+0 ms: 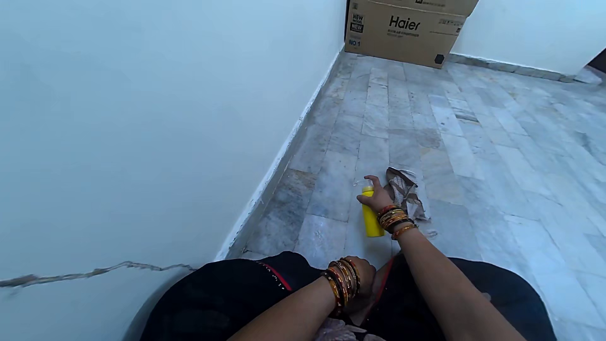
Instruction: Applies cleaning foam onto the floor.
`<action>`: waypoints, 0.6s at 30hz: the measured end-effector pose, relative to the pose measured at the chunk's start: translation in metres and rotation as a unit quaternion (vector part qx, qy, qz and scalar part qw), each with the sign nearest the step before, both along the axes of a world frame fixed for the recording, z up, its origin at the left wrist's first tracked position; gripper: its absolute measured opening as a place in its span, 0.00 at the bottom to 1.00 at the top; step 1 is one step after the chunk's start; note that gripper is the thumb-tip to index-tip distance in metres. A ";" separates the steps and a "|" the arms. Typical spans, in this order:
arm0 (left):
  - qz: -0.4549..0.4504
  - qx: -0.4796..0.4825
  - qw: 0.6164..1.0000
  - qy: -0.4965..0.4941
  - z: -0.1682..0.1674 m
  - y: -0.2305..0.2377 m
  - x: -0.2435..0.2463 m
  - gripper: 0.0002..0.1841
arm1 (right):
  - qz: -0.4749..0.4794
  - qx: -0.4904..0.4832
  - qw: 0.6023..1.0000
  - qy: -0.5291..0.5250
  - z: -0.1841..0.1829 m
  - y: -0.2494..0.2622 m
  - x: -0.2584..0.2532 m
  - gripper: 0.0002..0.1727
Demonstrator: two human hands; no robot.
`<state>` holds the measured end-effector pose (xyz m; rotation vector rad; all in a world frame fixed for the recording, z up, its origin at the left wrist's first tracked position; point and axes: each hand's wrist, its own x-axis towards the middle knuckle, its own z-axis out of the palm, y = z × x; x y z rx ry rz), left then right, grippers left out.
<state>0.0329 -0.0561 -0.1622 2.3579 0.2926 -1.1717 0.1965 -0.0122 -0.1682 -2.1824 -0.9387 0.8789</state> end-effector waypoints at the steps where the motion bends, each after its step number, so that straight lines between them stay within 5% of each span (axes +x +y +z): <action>1: 0.003 0.000 1.000 0.000 -0.001 0.000 0.000 0.23 | 0.010 0.002 1.000 -0.005 0.002 0.000 -0.005 0.46; 10: 0.036 -0.018 0.998 -0.051 -0.002 0.015 0.000 0.26 | 0.005 -0.003 1.000 -0.024 -0.015 0.004 0.004 0.42; 13: 0.165 0.004 0.981 -0.105 0.011 0.032 0.000 0.27 | -0.003 -0.011 1.000 -0.010 -0.015 0.003 0.002 0.42; 18: 0.409 0.015 0.895 -0.177 0.027 0.059 -0.003 0.39 | 0.008 -0.031 0.999 0.030 -0.013 0.007 -0.008 0.42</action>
